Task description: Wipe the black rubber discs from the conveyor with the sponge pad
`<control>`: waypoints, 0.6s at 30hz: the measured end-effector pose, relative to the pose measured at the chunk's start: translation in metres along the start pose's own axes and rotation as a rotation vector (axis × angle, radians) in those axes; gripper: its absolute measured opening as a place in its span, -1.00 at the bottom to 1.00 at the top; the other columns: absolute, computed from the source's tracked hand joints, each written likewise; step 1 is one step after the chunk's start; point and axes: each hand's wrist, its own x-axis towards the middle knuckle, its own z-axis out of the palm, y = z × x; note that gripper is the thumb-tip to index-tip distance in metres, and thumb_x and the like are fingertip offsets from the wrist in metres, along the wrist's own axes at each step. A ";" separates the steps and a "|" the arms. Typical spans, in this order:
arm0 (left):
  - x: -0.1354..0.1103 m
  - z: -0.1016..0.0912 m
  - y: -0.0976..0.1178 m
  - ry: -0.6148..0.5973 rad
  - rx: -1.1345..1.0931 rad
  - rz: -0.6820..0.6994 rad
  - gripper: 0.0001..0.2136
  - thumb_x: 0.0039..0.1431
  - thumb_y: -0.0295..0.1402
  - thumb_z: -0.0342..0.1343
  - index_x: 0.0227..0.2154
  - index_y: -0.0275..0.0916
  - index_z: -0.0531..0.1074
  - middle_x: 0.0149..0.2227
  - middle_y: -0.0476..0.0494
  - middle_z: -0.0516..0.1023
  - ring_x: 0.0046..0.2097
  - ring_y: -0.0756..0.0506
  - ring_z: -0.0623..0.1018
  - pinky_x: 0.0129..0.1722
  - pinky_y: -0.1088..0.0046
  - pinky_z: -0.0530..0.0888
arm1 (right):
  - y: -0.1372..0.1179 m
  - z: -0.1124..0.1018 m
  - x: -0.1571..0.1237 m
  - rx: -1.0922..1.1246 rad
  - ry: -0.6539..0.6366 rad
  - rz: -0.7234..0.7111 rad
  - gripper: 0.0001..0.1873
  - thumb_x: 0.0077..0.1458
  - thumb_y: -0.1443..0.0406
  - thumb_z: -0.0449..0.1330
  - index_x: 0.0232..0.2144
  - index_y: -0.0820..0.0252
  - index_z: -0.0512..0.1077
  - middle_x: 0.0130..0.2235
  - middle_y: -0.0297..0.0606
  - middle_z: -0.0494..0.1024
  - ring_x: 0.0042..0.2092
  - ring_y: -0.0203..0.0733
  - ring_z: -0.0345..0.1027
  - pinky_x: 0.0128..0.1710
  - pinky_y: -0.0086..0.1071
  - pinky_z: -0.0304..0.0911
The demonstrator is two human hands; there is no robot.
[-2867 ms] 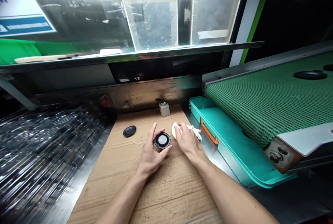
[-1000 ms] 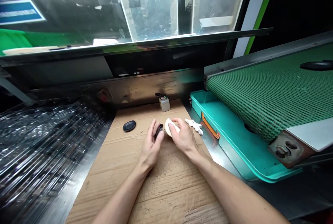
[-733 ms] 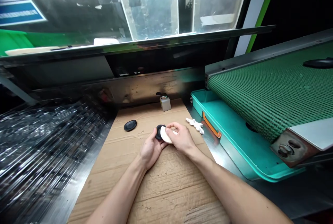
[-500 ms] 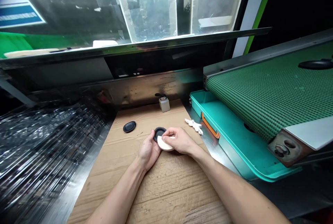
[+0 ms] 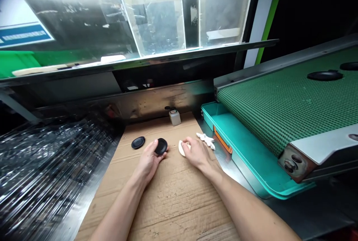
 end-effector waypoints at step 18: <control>0.089 -0.078 0.088 0.168 1.449 -0.214 -0.38 -0.09 0.21 -0.02 -0.22 -0.29 0.38 -0.52 -0.16 0.44 -0.61 -0.10 0.38 -0.64 0.43 0.21 | 0.001 0.008 -0.001 -0.035 -0.040 0.026 -0.71 0.22 0.09 0.01 -0.18 0.00 0.46 -0.31 -0.32 0.60 -0.22 -0.14 0.46 -0.33 -0.38 0.08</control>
